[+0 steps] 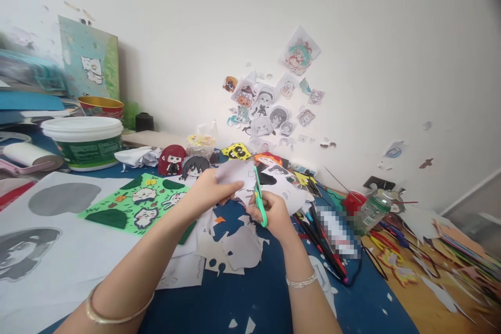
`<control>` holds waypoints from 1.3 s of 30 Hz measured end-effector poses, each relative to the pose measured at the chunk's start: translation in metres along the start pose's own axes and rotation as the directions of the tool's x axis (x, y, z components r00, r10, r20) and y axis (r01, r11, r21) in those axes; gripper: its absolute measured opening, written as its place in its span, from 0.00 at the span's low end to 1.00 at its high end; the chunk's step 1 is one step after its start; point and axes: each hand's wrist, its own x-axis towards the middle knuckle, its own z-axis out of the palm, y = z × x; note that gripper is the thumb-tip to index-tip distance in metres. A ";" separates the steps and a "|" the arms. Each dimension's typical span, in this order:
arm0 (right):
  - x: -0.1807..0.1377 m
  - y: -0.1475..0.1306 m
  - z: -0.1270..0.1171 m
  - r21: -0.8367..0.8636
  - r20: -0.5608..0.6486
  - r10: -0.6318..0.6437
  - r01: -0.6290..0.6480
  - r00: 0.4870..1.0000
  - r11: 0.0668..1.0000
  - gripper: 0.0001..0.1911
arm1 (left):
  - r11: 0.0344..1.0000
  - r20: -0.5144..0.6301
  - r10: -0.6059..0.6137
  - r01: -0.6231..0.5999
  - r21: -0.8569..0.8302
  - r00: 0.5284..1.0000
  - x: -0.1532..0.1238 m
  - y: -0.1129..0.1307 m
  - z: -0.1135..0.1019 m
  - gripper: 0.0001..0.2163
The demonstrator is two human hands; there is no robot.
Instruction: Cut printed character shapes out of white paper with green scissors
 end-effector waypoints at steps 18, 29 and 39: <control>0.000 -0.002 0.001 -0.098 0.084 -0.002 0.011 0.996 0.995 0.11 | 0.994 -0.126 0.097 -0.103 -0.039 0.987 0.007 -0.014 0.001 0.16; 0.000 -0.003 0.000 -0.104 0.123 0.008 0.005 0.992 0.995 0.12 | 0.995 -0.057 0.098 -0.097 0.015 0.994 0.002 -0.006 -0.004 0.15; -0.001 -0.002 0.000 -0.099 0.128 0.012 0.000 0.992 0.995 0.12 | 0.998 -0.044 0.069 -0.069 -0.002 0.997 0.001 -0.004 -0.006 0.14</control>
